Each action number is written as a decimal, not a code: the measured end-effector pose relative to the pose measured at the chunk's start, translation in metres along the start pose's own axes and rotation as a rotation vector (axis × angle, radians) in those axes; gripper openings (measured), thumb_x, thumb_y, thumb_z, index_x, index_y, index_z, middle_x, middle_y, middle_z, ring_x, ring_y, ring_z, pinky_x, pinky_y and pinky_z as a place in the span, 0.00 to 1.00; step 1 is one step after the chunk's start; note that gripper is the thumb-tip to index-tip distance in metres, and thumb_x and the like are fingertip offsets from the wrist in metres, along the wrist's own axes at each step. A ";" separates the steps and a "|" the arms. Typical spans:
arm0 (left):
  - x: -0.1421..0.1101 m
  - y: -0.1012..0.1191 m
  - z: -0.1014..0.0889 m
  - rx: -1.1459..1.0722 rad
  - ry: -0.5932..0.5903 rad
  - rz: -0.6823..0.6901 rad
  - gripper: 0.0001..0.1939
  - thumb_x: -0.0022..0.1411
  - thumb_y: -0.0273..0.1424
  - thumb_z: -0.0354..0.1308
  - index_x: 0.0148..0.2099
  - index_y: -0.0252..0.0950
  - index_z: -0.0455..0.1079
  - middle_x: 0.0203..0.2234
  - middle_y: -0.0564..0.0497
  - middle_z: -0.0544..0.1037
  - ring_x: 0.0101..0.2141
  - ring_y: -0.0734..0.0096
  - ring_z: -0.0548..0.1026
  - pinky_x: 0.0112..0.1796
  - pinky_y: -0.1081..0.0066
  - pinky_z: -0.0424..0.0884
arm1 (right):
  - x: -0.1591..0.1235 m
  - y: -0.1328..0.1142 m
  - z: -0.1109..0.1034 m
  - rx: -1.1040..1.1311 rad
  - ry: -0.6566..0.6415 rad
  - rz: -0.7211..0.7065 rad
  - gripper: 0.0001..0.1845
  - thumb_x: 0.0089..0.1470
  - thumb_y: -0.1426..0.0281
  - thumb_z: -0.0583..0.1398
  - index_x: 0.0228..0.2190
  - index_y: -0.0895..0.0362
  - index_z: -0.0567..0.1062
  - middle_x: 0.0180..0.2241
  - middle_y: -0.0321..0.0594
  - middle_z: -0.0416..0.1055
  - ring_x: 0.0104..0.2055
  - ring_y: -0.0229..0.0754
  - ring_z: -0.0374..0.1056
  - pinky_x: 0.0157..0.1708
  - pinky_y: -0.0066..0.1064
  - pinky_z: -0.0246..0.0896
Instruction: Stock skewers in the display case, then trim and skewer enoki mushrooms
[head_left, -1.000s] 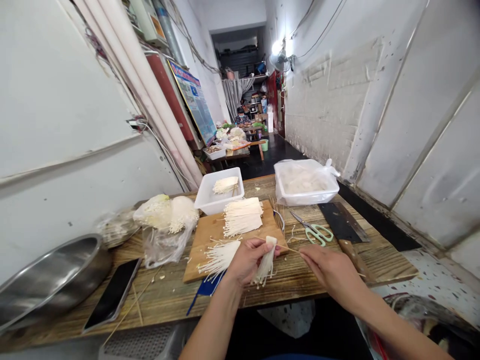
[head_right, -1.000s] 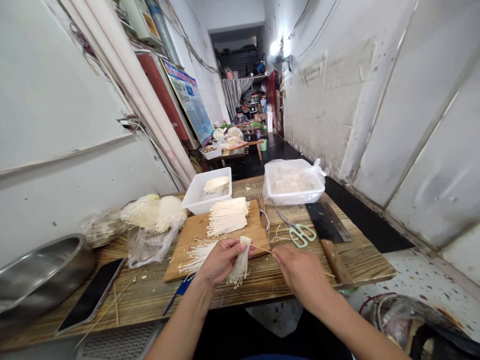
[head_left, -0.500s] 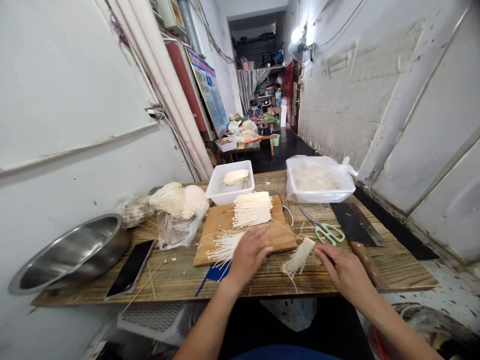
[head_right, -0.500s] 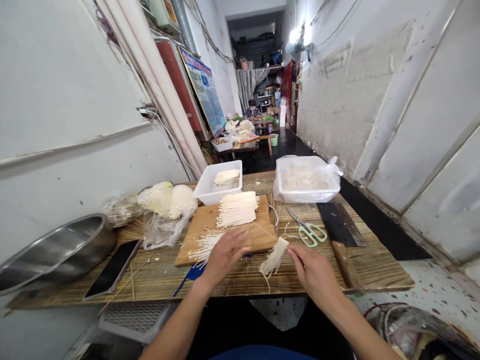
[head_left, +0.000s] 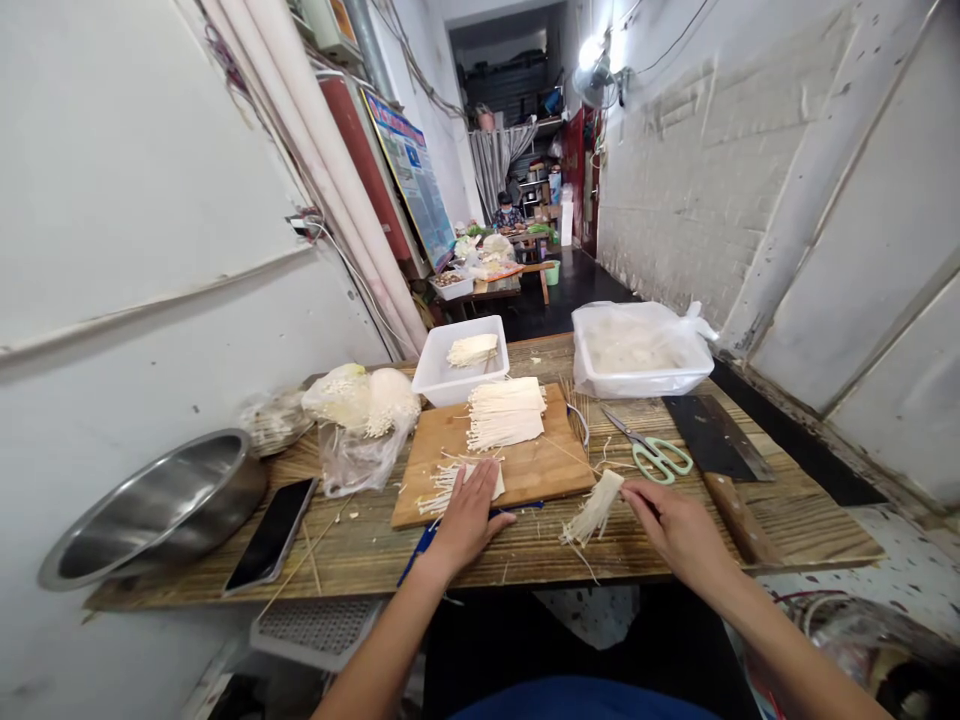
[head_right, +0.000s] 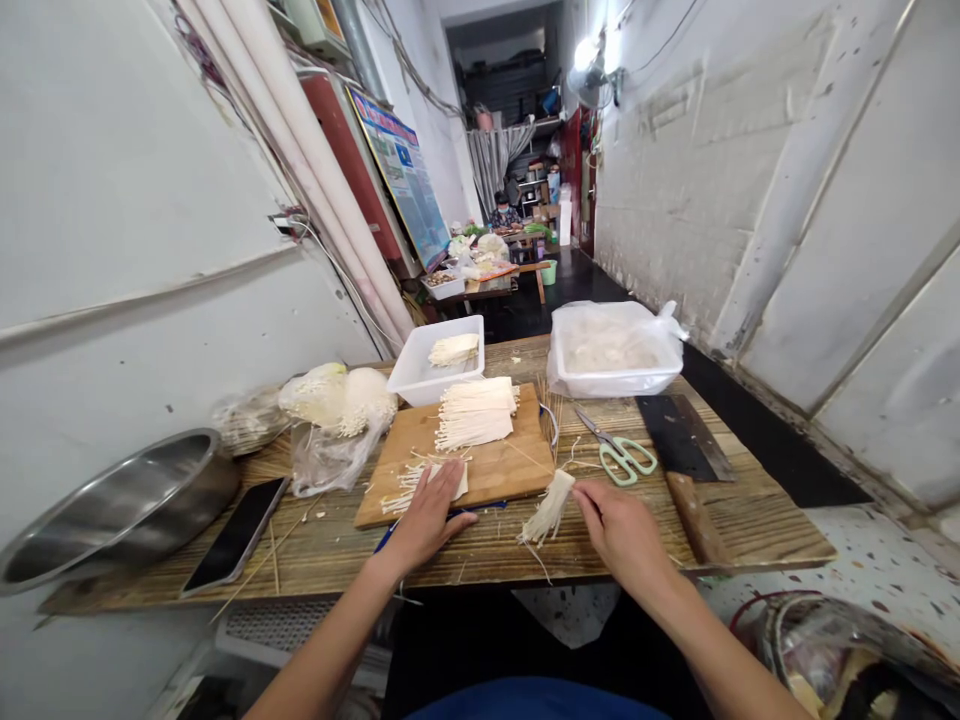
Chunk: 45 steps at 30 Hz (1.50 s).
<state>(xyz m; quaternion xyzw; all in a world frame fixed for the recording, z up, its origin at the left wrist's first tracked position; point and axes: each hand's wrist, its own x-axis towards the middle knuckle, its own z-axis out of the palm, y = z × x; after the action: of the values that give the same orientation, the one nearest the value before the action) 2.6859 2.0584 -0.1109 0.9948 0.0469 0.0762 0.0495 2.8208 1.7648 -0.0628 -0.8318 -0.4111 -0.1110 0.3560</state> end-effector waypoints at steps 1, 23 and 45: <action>-0.001 0.000 0.000 -0.005 0.014 -0.003 0.37 0.65 0.43 0.51 0.68 0.30 0.45 0.64 0.34 0.56 0.65 0.56 0.52 0.63 0.47 0.44 | 0.001 0.001 0.000 -0.009 -0.002 0.006 0.15 0.61 0.67 0.51 0.36 0.56 0.77 0.36 0.43 0.80 0.36 0.45 0.76 0.37 0.36 0.70; 0.042 -0.019 -0.044 -0.131 -0.172 -0.028 0.23 0.62 0.43 0.55 0.57 0.41 0.66 0.53 0.43 0.69 0.54 0.53 0.64 0.54 0.51 0.58 | 0.008 -0.005 0.007 -0.006 -0.050 0.030 0.16 0.61 0.66 0.50 0.34 0.57 0.77 0.33 0.43 0.80 0.32 0.44 0.75 0.33 0.32 0.66; 0.001 -0.004 -0.020 -0.015 -0.111 -0.020 0.34 0.63 0.36 0.55 0.68 0.37 0.50 0.65 0.38 0.57 0.64 0.55 0.55 0.61 0.46 0.45 | 0.017 -0.004 0.005 0.716 -0.117 0.365 0.20 0.55 0.53 0.57 0.26 0.58 0.70 0.20 0.30 0.55 0.22 0.32 0.49 0.22 0.26 0.44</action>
<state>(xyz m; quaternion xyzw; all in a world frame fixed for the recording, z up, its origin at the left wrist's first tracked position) 2.6831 2.0643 -0.0920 0.9965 0.0532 0.0210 0.0603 2.8277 1.7800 -0.0564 -0.7196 -0.2888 0.1517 0.6130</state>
